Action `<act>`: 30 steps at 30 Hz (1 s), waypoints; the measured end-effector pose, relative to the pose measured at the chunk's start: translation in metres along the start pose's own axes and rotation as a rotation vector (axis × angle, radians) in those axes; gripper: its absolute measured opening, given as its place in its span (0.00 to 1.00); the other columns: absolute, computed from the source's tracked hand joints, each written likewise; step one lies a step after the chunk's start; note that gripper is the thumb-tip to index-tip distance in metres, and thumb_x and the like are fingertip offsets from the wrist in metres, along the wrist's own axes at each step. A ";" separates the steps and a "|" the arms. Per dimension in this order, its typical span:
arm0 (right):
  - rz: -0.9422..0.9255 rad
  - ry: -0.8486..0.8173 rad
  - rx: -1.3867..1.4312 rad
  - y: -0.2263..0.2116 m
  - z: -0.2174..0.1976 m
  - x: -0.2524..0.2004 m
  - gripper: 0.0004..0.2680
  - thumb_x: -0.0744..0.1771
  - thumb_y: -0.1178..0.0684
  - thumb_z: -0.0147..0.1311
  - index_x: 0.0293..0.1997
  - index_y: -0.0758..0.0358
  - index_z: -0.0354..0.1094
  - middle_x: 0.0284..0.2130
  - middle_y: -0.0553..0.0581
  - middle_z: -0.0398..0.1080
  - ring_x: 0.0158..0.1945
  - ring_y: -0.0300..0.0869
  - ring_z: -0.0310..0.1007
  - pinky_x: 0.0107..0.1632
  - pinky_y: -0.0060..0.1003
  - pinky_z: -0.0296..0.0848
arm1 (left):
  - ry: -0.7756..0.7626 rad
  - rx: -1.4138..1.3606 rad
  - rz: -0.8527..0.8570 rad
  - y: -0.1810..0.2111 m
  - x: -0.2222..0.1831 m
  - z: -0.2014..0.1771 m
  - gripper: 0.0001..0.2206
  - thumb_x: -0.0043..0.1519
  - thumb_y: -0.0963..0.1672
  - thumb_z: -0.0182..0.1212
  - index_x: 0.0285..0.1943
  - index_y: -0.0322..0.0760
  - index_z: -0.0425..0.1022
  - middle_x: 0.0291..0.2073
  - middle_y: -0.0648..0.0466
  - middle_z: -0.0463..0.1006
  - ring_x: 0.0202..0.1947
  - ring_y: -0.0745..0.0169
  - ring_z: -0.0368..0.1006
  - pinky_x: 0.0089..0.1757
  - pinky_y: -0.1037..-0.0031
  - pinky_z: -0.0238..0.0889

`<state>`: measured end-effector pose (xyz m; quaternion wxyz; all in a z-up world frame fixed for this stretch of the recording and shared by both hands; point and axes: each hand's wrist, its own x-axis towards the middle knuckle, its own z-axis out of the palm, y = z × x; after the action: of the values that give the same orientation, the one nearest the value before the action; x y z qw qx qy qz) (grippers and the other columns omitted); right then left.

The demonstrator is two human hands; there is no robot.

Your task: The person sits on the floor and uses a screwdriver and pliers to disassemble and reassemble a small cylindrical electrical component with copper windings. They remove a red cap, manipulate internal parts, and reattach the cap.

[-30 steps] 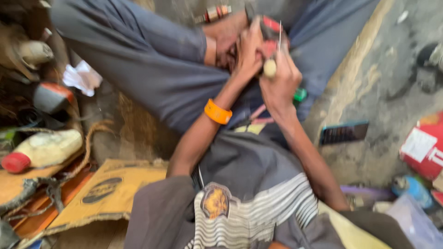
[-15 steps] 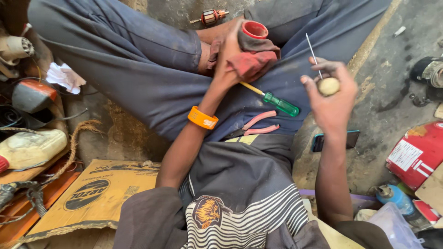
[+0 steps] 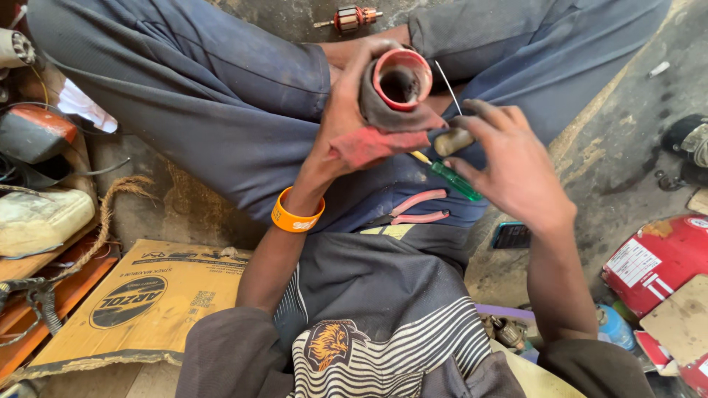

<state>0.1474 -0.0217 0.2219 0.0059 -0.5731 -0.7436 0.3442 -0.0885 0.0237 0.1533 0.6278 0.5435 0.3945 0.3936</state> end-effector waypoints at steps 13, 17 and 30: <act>0.018 0.241 0.767 -0.012 0.012 0.018 0.21 0.69 0.60 0.65 0.69 0.70 0.62 0.61 0.60 0.67 0.60 0.39 0.72 0.61 0.32 0.74 | -0.089 -0.067 -0.029 0.004 0.003 0.014 0.31 0.55 0.46 0.83 0.61 0.35 0.65 0.53 0.53 0.72 0.55 0.66 0.71 0.58 0.75 0.67; -0.022 0.284 0.864 -0.008 0.021 0.020 0.20 0.69 0.58 0.68 0.66 0.73 0.63 0.64 0.60 0.63 0.66 0.41 0.68 0.68 0.34 0.70 | -0.117 -0.054 -0.017 0.001 0.006 0.013 0.32 0.55 0.46 0.82 0.62 0.34 0.64 0.55 0.53 0.71 0.57 0.64 0.71 0.60 0.75 0.67; -0.090 0.369 0.723 -0.003 0.012 0.029 0.24 0.65 0.50 0.73 0.63 0.73 0.67 0.63 0.63 0.66 0.64 0.45 0.69 0.67 0.37 0.71 | -0.139 0.064 0.115 0.008 0.014 0.009 0.33 0.58 0.50 0.81 0.64 0.36 0.63 0.58 0.52 0.70 0.63 0.59 0.70 0.64 0.72 0.64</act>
<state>0.1301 -0.0030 0.2036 0.3557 -0.5531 -0.5854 0.4743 -0.0751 0.0345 0.1610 0.6122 0.6111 0.3306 0.3775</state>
